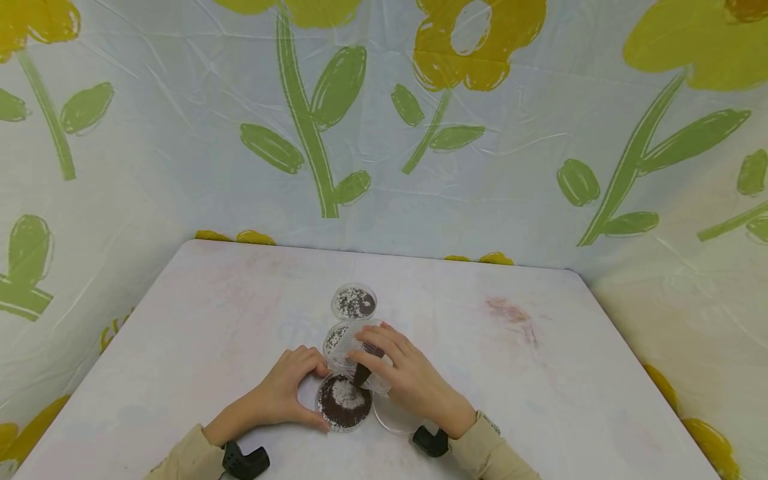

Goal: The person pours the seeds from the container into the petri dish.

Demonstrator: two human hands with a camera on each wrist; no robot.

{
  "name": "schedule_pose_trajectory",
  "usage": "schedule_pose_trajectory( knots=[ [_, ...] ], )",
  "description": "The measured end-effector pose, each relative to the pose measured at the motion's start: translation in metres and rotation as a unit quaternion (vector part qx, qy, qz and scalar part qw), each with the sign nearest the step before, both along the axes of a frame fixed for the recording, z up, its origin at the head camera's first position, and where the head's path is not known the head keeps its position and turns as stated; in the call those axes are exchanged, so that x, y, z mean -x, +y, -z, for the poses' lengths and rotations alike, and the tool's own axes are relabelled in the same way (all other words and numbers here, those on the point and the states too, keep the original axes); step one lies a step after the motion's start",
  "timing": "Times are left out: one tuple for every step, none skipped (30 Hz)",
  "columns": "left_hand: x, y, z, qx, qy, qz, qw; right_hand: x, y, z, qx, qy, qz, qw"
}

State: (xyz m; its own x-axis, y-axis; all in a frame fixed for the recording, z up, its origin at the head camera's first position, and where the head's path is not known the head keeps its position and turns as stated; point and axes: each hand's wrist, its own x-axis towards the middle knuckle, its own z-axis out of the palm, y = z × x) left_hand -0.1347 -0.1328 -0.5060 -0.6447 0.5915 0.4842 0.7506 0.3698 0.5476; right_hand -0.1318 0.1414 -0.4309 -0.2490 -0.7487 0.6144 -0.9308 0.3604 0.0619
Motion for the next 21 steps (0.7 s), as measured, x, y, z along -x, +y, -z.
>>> schedule_pose_trajectory(
  knots=[
    [0.0,0.0,0.0,0.0,-0.003,-0.001,1.0,0.001,0.0,0.0,0.006,-0.002,0.0,1.0],
    [0.0,0.0,0.0,0.001,-0.005,-0.001,1.0,0.001,0.0,0.0,0.011,-0.006,0.0,0.9999],
    [0.0,-0.001,0.0,0.002,-0.004,-0.001,1.0,0.002,0.001,0.0,0.02,-0.008,-0.002,0.9998],
    [0.0,-0.001,-0.001,0.003,-0.004,0.0,1.0,0.003,0.0,0.0,0.031,-0.013,-0.006,0.9994],
    [-0.001,-0.001,-0.001,0.004,-0.005,-0.001,1.0,0.005,0.0,-0.001,0.043,-0.019,-0.011,0.9988],
    [-0.001,-0.001,-0.001,0.004,-0.005,-0.001,1.0,0.006,0.0,-0.001,0.056,-0.026,-0.016,0.998],
    [-0.001,-0.001,-0.002,0.005,-0.009,-0.002,0.9999,0.007,0.0,-0.001,0.071,-0.033,-0.021,0.9967],
    [-0.001,-0.001,-0.002,0.006,-0.011,-0.003,0.9999,0.008,0.0,-0.001,0.085,-0.043,-0.023,0.9952],
    [-0.001,-0.001,-0.002,0.006,-0.012,-0.003,0.9999,0.009,0.0,-0.001,0.1,-0.057,-0.024,0.9931],
    [-0.002,-0.001,-0.002,0.006,-0.013,-0.004,0.9999,0.009,0.001,-0.001,0.112,-0.075,-0.021,0.9906],
    [-0.002,-0.001,-0.002,0.007,-0.013,-0.004,0.9999,0.009,0.002,-0.001,0.125,-0.094,-0.017,0.9875],
    [-0.002,-0.001,-0.003,0.007,-0.013,-0.004,0.9999,0.009,0.003,0.0,0.138,-0.113,-0.011,0.984],
    [-0.002,-0.001,-0.003,0.007,-0.014,-0.004,0.9999,0.009,0.004,0.0,0.15,-0.132,-0.006,0.9798],
    [-0.002,-0.001,-0.002,0.007,-0.013,-0.004,0.9999,0.009,0.005,-0.001,0.163,-0.153,0.0,0.9746],
    [-0.002,-0.001,-0.002,0.006,-0.012,-0.003,0.9999,0.007,0.005,-0.004,0.176,-0.176,0.006,0.9686],
    [-0.002,-0.001,-0.002,0.006,-0.012,-0.003,0.9999,0.005,0.006,-0.008,0.187,-0.198,0.013,0.9622],
    [-0.002,-0.001,-0.002,0.005,-0.013,-0.002,0.9999,0.003,0.006,-0.012,0.197,-0.217,0.021,0.9559],
    [-0.001,-0.001,-0.001,0.005,-0.014,-0.002,0.9999,0.002,0.007,-0.016,0.207,-0.234,0.027,0.9496],
    [-0.001,-0.001,-0.001,0.004,-0.015,-0.002,0.9999,0.001,0.007,-0.02,0.216,-0.255,0.033,0.9419],
    [-0.001,-0.001,-0.001,0.004,-0.018,-0.002,0.9998,-0.001,0.008,-0.024,0.225,-0.281,0.039,0.932],
    [-0.001,-0.001,-0.001,0.004,-0.019,-0.003,0.9998,-0.001,0.01,-0.026,0.235,-0.312,0.044,0.9194]
  ],
)
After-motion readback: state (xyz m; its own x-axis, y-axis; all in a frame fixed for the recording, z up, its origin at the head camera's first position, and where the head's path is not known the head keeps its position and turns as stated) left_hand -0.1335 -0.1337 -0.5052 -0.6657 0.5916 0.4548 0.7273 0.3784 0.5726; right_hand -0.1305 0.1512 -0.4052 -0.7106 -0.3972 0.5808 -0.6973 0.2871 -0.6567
